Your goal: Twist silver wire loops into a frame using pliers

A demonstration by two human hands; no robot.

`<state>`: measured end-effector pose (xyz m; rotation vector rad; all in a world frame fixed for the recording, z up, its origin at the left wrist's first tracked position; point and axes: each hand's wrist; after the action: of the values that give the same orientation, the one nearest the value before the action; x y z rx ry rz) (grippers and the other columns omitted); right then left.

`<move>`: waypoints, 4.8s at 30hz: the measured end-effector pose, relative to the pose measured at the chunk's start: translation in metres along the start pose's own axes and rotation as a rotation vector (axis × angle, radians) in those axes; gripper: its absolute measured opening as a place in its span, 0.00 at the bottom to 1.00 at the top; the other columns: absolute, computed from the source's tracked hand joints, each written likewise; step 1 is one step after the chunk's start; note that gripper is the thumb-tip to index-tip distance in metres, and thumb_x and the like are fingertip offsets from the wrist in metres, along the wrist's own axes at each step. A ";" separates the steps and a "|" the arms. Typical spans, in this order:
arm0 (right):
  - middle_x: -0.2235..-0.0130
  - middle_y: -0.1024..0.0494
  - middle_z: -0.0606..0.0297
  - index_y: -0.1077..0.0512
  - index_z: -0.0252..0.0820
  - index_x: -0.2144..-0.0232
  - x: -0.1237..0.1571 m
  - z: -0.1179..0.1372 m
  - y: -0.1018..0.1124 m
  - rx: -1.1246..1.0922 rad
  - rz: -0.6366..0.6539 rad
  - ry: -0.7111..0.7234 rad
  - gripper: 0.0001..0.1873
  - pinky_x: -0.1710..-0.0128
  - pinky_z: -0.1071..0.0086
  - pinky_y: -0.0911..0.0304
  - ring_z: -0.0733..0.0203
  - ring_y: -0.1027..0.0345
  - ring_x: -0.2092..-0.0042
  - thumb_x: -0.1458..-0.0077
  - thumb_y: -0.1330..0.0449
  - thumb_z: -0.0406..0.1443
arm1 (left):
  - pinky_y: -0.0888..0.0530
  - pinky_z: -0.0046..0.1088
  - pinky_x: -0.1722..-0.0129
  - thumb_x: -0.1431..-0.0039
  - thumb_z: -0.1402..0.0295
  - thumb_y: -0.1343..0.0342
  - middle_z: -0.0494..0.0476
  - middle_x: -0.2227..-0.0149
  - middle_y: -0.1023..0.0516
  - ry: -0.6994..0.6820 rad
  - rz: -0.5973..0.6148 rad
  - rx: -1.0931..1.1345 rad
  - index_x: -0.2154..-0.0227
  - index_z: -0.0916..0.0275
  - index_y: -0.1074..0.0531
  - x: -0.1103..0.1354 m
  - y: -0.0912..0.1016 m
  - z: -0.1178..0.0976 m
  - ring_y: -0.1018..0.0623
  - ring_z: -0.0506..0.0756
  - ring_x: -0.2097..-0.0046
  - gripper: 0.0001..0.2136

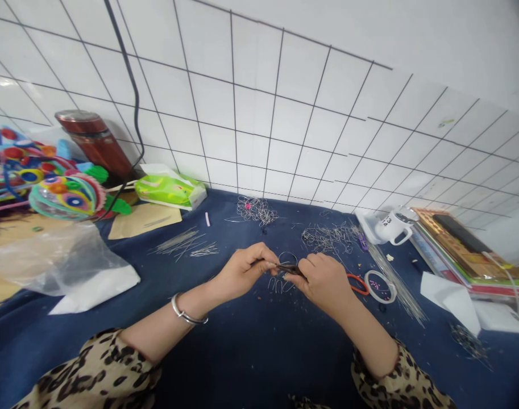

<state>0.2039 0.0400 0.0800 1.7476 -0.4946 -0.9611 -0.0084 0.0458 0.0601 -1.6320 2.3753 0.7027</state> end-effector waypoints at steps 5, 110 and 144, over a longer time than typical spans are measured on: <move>0.76 0.31 0.66 0.35 0.40 0.77 0.000 -0.001 -0.005 -0.050 0.028 -0.008 0.24 0.71 0.71 0.55 0.66 0.40 0.72 0.42 0.55 0.52 | 0.29 0.28 0.64 0.41 0.73 0.51 0.55 0.69 0.27 0.020 -0.007 0.005 0.69 0.65 0.31 -0.001 0.000 0.000 0.26 0.51 0.66 0.05; 0.75 0.30 0.64 0.36 0.39 0.75 0.004 0.006 -0.013 0.008 0.090 0.001 0.20 0.73 0.69 0.57 0.63 0.38 0.72 0.41 0.53 0.48 | 0.31 0.24 0.70 0.51 0.76 0.43 0.54 0.71 0.26 0.198 0.062 0.226 0.76 0.67 0.32 -0.003 0.006 -0.001 0.27 0.49 0.70 0.04; 0.74 0.33 0.64 0.36 0.41 0.75 0.002 0.002 0.000 0.067 0.135 0.005 0.15 0.70 0.67 0.58 0.62 0.42 0.69 0.43 0.48 0.46 | 0.31 0.25 0.70 0.51 0.77 0.44 0.51 0.74 0.27 0.270 0.119 0.248 0.75 0.66 0.33 -0.004 0.006 -0.002 0.27 0.49 0.71 0.03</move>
<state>0.2035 0.0378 0.0786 1.7521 -0.6391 -0.8530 -0.0119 0.0492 0.0653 -1.5752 2.6351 0.2000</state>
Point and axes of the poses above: each hand's wrist, its own x-axis away from the middle knuckle, its own y-axis out of the back of the hand, z = x × y
